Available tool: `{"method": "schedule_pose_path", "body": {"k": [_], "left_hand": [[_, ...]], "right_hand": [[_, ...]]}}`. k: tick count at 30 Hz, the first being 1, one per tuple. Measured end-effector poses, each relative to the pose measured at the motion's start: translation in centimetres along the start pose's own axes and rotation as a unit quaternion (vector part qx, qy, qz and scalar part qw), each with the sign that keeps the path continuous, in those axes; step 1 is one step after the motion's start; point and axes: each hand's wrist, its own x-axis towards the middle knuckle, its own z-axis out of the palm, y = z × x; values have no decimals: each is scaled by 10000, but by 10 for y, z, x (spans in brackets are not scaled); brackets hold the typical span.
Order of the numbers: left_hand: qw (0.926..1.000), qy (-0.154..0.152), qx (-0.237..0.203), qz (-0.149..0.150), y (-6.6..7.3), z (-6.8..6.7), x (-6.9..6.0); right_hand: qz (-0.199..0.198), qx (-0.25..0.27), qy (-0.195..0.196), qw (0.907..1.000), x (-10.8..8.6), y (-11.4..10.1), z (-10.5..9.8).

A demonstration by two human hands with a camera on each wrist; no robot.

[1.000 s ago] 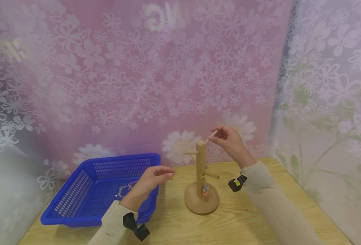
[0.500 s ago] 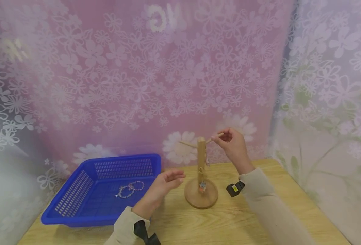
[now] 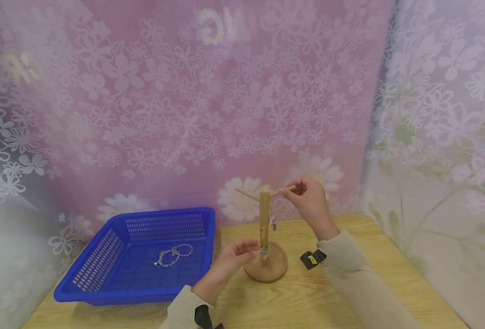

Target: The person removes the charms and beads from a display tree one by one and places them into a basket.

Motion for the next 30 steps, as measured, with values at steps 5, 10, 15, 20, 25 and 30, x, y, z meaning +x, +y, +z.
{"method": "schedule_pose_path", "body": {"k": [5,10,15,20,25,30], "left_hand": [[9995,239,-219,-16,-18,6,3],[9978,650,-93,94,-36,12,8],[9939,1041,-280,227,-47,19,12],[9888,1422,-366,275,-57,25,14],[9808,1886,-295,406,-69,33,19],[9757,2159,-222,289,-76,40,19]], "right_hand": [[1,24,26,10000,-5,1,1],[49,210,77,9997,-6,2,3],[40,625,126,9980,-6,3,5],[-2,834,154,9964,-6,4,7],[-65,1006,210,9947,-7,2,9],[-77,1055,260,9940,-9,1,11]]}}
